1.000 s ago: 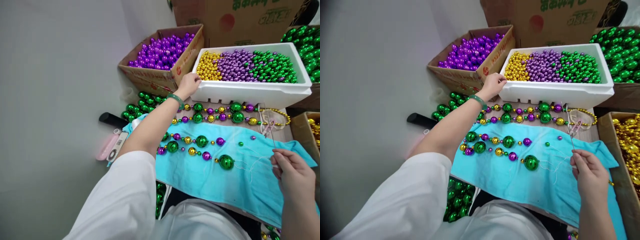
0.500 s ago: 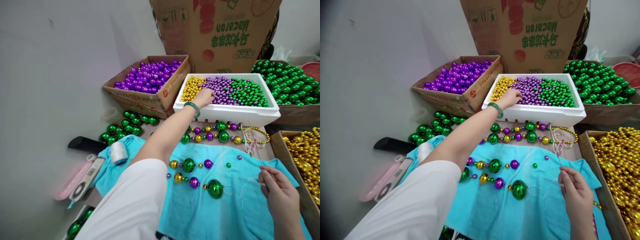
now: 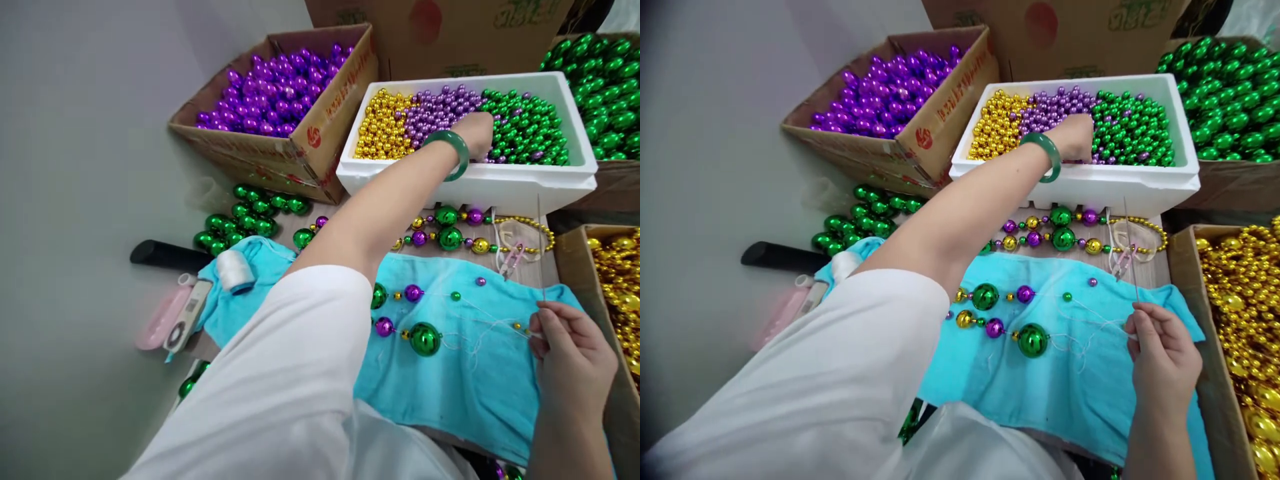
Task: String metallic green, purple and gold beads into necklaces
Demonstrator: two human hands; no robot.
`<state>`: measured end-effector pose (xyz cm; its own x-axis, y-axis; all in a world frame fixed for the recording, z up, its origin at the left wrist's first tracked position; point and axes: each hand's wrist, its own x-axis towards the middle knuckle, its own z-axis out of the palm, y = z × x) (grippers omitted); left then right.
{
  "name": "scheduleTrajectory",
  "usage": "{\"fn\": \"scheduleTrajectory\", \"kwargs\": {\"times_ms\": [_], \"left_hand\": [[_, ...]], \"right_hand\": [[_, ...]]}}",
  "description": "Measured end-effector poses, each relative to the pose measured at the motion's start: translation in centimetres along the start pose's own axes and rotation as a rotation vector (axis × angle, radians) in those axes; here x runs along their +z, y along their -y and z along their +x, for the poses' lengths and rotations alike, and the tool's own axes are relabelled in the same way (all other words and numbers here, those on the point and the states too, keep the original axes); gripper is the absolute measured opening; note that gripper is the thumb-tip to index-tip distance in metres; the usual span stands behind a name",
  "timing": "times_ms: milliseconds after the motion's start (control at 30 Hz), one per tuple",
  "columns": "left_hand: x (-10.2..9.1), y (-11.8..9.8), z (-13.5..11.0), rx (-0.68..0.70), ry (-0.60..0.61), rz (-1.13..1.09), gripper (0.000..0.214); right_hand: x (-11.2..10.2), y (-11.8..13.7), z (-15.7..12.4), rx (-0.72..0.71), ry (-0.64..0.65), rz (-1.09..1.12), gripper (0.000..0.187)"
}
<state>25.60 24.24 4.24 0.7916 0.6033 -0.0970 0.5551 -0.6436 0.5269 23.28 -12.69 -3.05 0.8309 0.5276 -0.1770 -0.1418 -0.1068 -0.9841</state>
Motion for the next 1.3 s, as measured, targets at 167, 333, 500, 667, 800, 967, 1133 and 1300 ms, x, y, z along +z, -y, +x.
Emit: {"fn": "scheduleTrajectory", "kwargs": {"times_ms": [167,333,500,667,800,967,1133,1300], "left_hand": [[-1.1,-1.3,-8.0,0.044,-0.109,-0.303,0.039],[2.5,0.5,-21.1,-0.133,-0.058,-1.266,0.024],[5.9,3.1,-27.6,-0.27,-0.171,-1.685,0.015],[6.4,4.0,-29.5,-0.216,-0.253,-1.776,0.014],[6.3,4.0,-30.3,-0.146,-0.259,-1.824,0.018],[6.5,3.9,-30.7,-0.147,-0.27,-1.844,0.018],[6.6,3.8,-30.8,-0.147,-0.285,-1.814,0.018],[6.0,3.3,-31.4,-0.076,-0.364,-1.545,0.045]], "right_hand": [[-0.1,-0.2,-0.8,-0.059,0.002,0.014,0.024],[0.0,-1.8,-2.3,-0.085,0.116,-0.053,0.025],[0.4,-2.7,-3.9,-0.116,0.253,-0.152,0.021],[0.9,-2.6,-4.8,-0.216,0.348,-0.216,0.014],[1.0,-2.5,-5.2,-0.257,0.349,-0.236,0.015],[1.0,-2.3,-5.6,-0.302,0.359,-0.265,0.014],[0.7,-2.4,-5.6,-0.339,0.38,-0.283,0.013],[0.1,-2.8,-5.6,-0.322,0.409,-0.351,0.015]]}}
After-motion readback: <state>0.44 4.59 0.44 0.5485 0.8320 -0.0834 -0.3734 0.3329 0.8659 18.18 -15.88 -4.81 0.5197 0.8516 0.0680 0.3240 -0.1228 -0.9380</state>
